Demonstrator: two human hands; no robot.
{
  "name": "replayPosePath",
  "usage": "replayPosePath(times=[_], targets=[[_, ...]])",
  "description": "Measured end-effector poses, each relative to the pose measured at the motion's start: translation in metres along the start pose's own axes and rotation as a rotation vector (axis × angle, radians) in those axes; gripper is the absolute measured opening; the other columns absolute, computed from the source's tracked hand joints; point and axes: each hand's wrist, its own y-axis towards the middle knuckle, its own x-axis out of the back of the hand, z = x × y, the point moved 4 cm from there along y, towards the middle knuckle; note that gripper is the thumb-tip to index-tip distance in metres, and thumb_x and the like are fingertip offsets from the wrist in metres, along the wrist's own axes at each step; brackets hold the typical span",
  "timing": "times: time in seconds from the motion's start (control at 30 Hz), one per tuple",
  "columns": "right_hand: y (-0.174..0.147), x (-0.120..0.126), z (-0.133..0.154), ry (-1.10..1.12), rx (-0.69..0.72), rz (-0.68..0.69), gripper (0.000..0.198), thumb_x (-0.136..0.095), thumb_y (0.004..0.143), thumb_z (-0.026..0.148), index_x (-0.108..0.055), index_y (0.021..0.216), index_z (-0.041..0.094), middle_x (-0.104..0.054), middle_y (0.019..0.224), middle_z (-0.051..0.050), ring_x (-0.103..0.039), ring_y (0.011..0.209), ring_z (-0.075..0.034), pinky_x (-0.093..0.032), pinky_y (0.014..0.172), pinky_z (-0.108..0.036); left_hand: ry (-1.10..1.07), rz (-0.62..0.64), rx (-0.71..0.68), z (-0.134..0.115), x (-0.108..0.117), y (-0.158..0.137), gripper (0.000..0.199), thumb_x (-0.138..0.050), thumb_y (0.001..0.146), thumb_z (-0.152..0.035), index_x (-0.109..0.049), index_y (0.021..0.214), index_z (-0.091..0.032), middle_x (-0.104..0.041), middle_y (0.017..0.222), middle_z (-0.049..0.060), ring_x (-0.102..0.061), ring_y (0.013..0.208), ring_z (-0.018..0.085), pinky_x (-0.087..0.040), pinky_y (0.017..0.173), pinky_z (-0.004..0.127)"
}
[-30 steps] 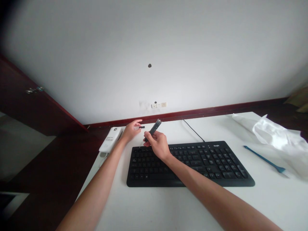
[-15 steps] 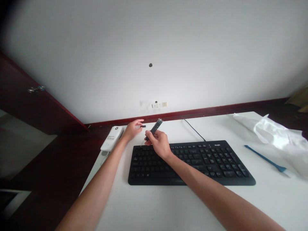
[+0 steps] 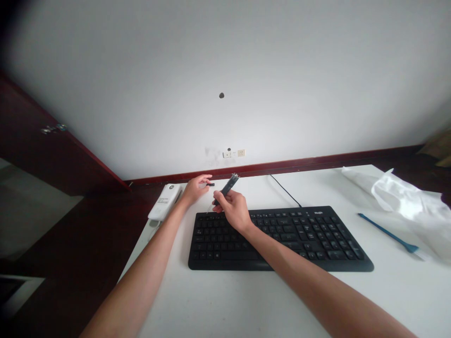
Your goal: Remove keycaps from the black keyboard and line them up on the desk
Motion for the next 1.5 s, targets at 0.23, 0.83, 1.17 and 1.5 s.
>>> replayPosePath(times=[0.23, 0.83, 1.17, 1.5], targets=[[0.000, 0.000, 0.001, -0.009, 0.005, -0.001, 0.050, -0.069, 0.086, 0.062, -0.069, 0.081, 0.013, -0.074, 0.076, -0.009, -0.070, 0.060, -0.017, -0.056, 0.057, -0.026, 0.009, -0.012, -0.020, 0.002, -0.001, 0.000, 0.049, -0.064, 0.078, -0.010, -0.069, 0.125, -0.023, -0.077, 0.105, 0.003, -0.072, 0.101, 0.020, -0.053, 0.099, 0.033], [0.001, 0.000, -0.002, -0.002, 0.000, 0.003, 0.049, -0.070, 0.086, 0.062, -0.069, 0.082, 0.013, -0.074, 0.076, -0.009, -0.070, 0.060, -0.016, -0.057, 0.057, -0.025, -0.038, 0.038, -0.042, 0.000, -0.009, 0.004, 0.051, -0.068, 0.078, -0.012, -0.068, 0.128, -0.023, -0.077, 0.110, 0.004, -0.070, 0.112, 0.022, -0.051, 0.107, 0.038], [0.001, 0.000, -0.002, -0.024, 0.005, 0.004, 0.050, -0.070, 0.086, 0.063, -0.069, 0.082, 0.013, -0.075, 0.077, -0.009, -0.070, 0.060, -0.016, -0.057, 0.057, -0.026, -0.037, 0.024, -0.046, -0.001, -0.009, 0.005, 0.047, -0.067, 0.079, -0.013, -0.069, 0.125, -0.023, -0.078, 0.105, 0.004, -0.071, 0.109, 0.023, -0.050, 0.108, 0.040], [0.001, 0.001, -0.003, -0.014, -0.001, 0.007, 0.049, -0.070, 0.086, 0.063, -0.069, 0.081, 0.013, -0.074, 0.076, -0.009, -0.070, 0.060, -0.017, -0.057, 0.057, -0.026, -0.070, 0.023, -0.029, 0.005, -0.004, 0.002, 0.059, -0.063, 0.074, -0.007, -0.065, 0.131, -0.021, -0.075, 0.111, 0.005, -0.069, 0.107, 0.020, -0.051, 0.105, 0.036]])
